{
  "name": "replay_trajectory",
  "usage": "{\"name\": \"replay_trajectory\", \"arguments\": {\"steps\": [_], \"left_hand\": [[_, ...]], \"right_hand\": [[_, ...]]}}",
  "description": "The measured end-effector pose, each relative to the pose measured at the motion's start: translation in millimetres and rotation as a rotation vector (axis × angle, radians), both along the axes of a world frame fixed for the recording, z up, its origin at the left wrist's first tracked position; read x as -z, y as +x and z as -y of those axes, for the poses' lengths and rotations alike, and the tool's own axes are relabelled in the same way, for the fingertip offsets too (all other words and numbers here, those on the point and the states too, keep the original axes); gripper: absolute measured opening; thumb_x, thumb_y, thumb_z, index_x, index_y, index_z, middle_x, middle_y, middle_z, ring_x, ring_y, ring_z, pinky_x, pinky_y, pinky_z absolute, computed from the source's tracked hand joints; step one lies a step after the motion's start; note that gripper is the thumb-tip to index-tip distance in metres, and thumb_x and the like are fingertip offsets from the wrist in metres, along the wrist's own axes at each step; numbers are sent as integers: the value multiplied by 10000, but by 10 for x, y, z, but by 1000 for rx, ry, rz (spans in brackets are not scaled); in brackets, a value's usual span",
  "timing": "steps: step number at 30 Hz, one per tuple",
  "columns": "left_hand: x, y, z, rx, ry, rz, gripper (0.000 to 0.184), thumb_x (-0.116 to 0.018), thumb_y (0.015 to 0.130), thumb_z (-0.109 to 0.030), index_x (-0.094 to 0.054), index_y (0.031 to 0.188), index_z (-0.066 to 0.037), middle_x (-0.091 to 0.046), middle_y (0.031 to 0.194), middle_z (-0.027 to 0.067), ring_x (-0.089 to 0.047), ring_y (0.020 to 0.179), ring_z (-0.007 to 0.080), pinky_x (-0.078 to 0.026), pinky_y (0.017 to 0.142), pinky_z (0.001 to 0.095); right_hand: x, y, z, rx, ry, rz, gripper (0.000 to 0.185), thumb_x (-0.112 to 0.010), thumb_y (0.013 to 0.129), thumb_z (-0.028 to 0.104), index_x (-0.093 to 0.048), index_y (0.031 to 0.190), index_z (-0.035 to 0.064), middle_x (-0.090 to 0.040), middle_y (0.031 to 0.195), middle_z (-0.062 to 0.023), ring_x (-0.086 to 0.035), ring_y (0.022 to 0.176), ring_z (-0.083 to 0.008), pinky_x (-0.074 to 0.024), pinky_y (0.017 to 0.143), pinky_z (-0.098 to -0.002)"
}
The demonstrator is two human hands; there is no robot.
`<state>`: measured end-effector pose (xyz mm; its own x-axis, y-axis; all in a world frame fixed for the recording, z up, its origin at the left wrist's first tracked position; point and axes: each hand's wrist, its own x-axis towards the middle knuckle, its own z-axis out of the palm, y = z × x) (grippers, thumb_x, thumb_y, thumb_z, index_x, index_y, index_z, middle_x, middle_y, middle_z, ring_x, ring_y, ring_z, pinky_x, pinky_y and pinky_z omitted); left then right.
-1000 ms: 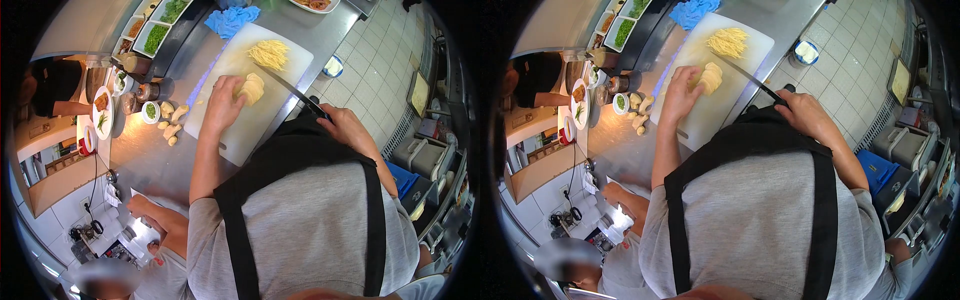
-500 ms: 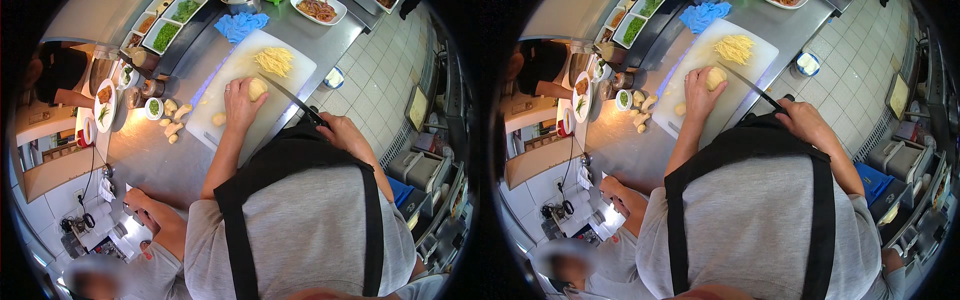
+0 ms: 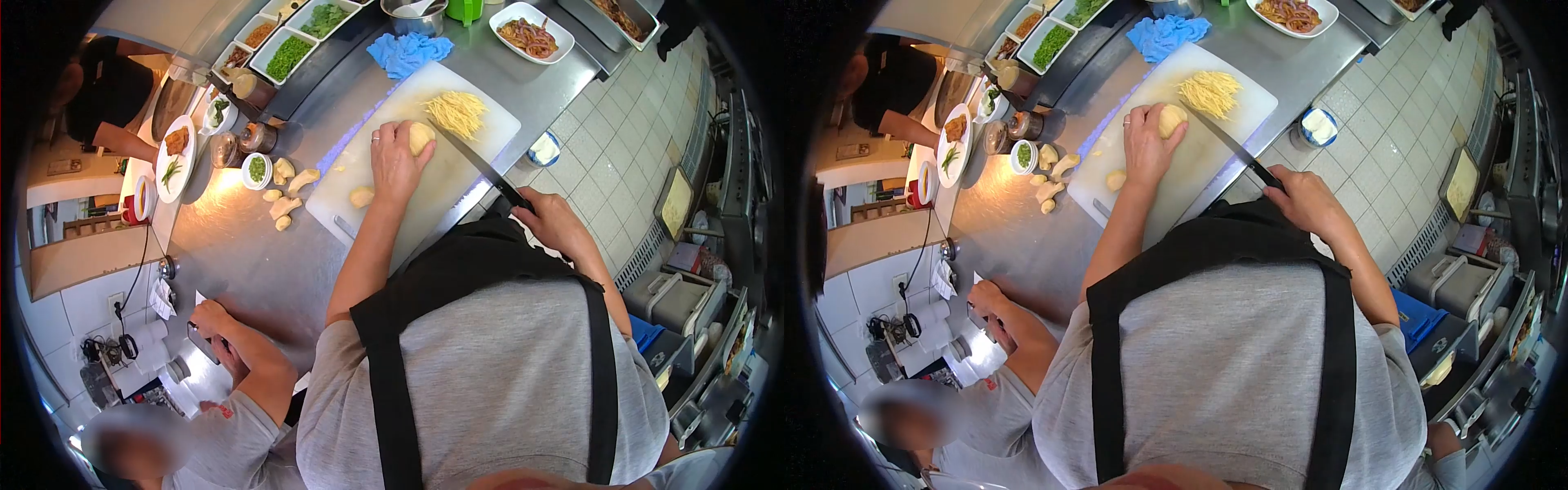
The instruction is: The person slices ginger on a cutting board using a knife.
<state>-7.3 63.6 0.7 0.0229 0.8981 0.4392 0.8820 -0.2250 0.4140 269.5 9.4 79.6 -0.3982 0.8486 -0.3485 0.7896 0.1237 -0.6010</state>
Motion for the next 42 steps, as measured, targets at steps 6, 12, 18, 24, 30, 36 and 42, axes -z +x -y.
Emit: {"name": "replay_trajectory", "arguments": {"steps": [6, 12, 18, 24, 30, 36, 42], "left_hand": [[-37, 40, 20, -84, -42, -19, 550, -786, 748, -327, -599, 1156, -10, -541, 1055, 159, -515, 992, 334, -440, 858, 450], [-115, 25, 155, -119, -42, 108, 573, -807, 726, -292, -581, 1170, -10, -546, 1161, 173, -514, 1075, 355, -433, 926, 459], [-107, -52, 322, -63, -1, 207, 397, -794, 725, -148, -619, 1061, -27, -580, 1110, 148, -549, 1024, 353, -456, 906, 445], [-68, -25, 351, -53, -6, 229, 336, -759, 748, -129, -627, 1037, -20, -593, 1073, 166, -555, 1020, 358, -458, 899, 451], [228, -60, 370, -73, 49, 147, 416, -701, 809, -265, -607, 1107, 9, -596, 1105, 184, -564, 1054, 360, -449, 938, 449], [40, -60, 425, -74, 141, 154, 261, -719, 790, -217, -623, 940, -27, -587, 1018, 145, -579, 980, 338, -478, 860, 428], [-33, -62, 533, -63, 131, 136, 234, -710, 803, -199, -637, 938, -22, -597, 1013, 135, -583, 980, 323, -481, 867, 409]], "right_hand": [[-29, -67, -26, 20, 112, -19, 351, -615, 909, 209, -578, 1216, 45, -660, 820, -261, -645, 831, -430, -503, 748, -487], [-33, -95, -53, -76, 290, -25, 539, -619, 888, 151, -473, 1402, 220, -655, 888, -222, -649, 790, -405, -516, 739, -476], [194, -215, -107, -159, 362, 56, 635, -601, 880, 92, -417, 1447, 310, -612, 952, -196, -649, 771, -377, -540, 714, -452], [155, -220, -101, -122, 429, 31, 617, -591, 886, 108, -419, 1450, 288, -601, 907, -191, -636, 739, -384, -524, 625, -475], [326, -106, -108, -241, 373, 8, 592, -594, 867, 109, -454, 1425, 251, -614, 852, -228, -619, 760, -421, -499, 672, -503], [698, -60, -114, -277, 381, -9, 590, -632, 849, 176, -476, 1402, 309, -625, 895, -233, -639, 777, -430, -521, 680, -515], [571, -105, -27, -113, 518, -116, 628, -675, 810, 127, -503, 1385, 307, -624, 845, -215, -634, 737, -425, -514, 653, -514]]}}
